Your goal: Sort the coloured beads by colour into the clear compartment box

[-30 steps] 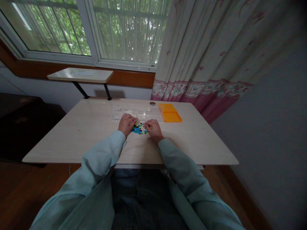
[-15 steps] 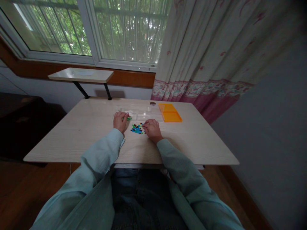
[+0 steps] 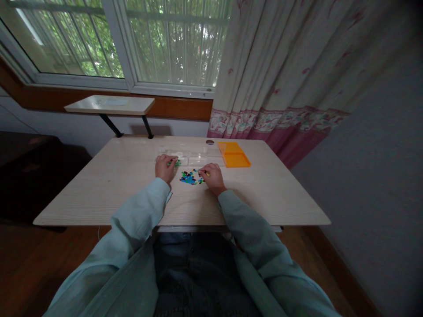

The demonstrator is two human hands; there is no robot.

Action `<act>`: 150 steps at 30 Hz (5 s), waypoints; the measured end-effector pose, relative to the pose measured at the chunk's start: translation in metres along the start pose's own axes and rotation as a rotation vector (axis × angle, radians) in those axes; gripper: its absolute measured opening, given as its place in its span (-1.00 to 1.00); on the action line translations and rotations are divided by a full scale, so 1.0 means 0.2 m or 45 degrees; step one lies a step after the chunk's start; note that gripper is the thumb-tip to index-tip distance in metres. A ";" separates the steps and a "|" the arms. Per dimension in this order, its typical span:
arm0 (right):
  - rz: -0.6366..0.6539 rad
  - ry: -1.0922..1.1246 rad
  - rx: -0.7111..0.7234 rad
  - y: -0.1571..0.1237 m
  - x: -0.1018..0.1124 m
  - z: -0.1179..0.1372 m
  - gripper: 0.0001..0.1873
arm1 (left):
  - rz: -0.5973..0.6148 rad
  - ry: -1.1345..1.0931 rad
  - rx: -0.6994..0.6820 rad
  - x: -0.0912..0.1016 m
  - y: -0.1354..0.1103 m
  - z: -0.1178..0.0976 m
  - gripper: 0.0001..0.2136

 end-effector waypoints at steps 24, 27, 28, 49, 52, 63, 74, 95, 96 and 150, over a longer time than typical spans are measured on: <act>-0.207 0.340 0.004 0.00 0.03 -0.02 -0.84 | -0.024 0.123 0.020 0.00 -0.01 0.00 -0.72; -0.179 0.359 -0.011 0.01 0.02 -0.02 -0.82 | 0.082 0.090 -0.174 -0.01 -0.03 -0.08 -0.73; -0.171 0.365 -0.010 0.01 0.01 -0.03 -0.82 | 0.153 0.076 -0.257 -0.02 -0.04 -0.12 -0.73; -0.004 0.468 0.170 0.01 -0.04 0.01 -0.76 | 0.390 0.197 -0.603 -0.07 -0.11 -0.32 -0.73; 0.007 0.464 0.173 0.01 -0.03 0.01 -0.73 | 0.377 0.186 -0.607 -0.07 -0.11 -0.32 -0.74; 0.021 0.431 0.121 0.01 -0.03 0.03 -0.63 | 0.426 0.186 -0.630 -0.07 -0.10 -0.31 -0.72; 0.016 0.133 0.108 0.00 -0.01 0.01 -0.78 | 0.139 -0.055 -0.240 -0.04 -0.05 -0.16 -0.74; 0.107 -0.215 0.109 -0.02 -0.02 0.06 -0.81 | 0.045 -0.134 -0.125 -0.05 -0.03 -0.10 -0.76; 0.110 -0.226 0.118 -0.01 -0.02 0.07 -0.81 | 0.043 -0.137 -0.126 -0.05 -0.03 -0.10 -0.76; -0.229 0.183 0.020 0.01 0.02 0.00 -0.84 | -0.041 0.174 0.015 0.00 0.00 0.05 -0.76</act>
Point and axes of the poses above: each hand's wrist, its own y-axis towards the middle knuckle, its own x-axis out of the back of the hand, z = x × y, the point moved 2 cm from there along y, towards the middle knuckle, and after that the axes turned 7 degrees about z, right-handed, at the moved point
